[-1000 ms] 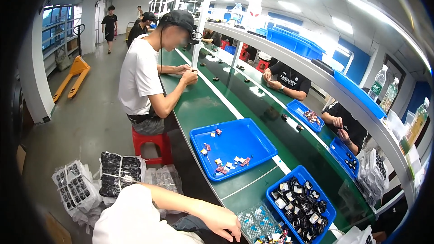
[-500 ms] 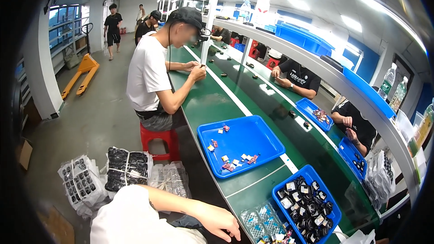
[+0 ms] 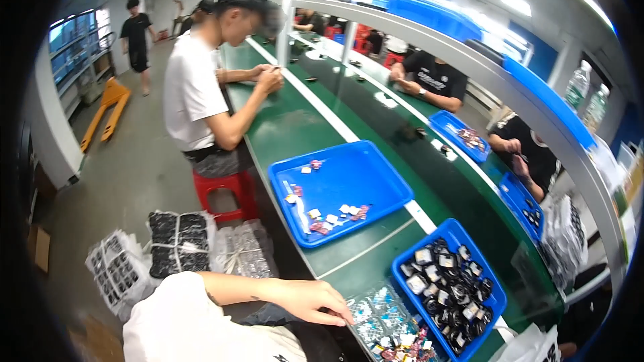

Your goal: Manually assembling small electronic modules by inserting small chips/sensors into housing units at a factory production line.

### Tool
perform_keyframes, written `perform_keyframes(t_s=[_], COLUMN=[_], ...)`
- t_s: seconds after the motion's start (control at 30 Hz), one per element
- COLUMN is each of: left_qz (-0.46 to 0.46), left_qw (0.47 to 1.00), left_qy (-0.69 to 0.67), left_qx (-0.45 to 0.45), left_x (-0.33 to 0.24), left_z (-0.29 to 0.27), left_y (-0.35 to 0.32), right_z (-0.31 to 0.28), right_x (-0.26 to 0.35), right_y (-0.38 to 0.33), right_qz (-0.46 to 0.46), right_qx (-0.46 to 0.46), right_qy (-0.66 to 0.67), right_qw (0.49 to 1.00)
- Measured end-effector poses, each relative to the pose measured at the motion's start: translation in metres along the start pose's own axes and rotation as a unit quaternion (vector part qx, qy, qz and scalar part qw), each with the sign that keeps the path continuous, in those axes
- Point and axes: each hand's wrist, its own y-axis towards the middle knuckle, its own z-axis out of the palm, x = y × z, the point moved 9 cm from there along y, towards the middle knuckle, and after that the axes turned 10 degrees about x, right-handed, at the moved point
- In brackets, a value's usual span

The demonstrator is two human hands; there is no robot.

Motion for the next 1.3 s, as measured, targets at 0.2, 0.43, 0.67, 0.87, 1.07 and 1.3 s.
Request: perform_keyframes(t_s=[0.2, 0.43, 0.67, 0.87, 1.07, 1.3], left_qz=[-0.013, -0.030, -0.013, 0.040, 0.049, 0.039], left_qw=[0.990, 0.952, 0.929, 0.949, 0.950, 0.942], left_qy=[-0.044, -0.029, 0.036, 0.060, 0.104, 0.107], left_qx=[-0.132, -0.304, -0.368, -0.307, -0.292, -0.316], left_x=[0.033, 0.078, 0.072, 0.063, 0.059, 0.058], left_z=[-0.041, -0.064, -0.051, -0.038, -0.045, -0.042], left_y=[0.006, 0.000, 0.009, 0.013, 0.015, 0.016], right_z=[-0.163, -0.402, -0.418, -0.366, -0.348, -0.291], right_x=[0.030, 0.011, -0.024, -0.125, -0.190, -0.071], right_y=[-0.047, -0.489, -0.613, -0.655, -0.722, -0.617], right_qz=[-0.024, -0.118, -0.270, -0.143, -0.202, 0.359], right_qx=[-0.153, -0.488, -0.615, -0.764, -0.814, -0.835], right_qy=[0.125, 0.255, 0.246, 0.208, 0.223, -0.054], right_qw=[0.980, 0.826, 0.699, 0.594, 0.497, 0.414])
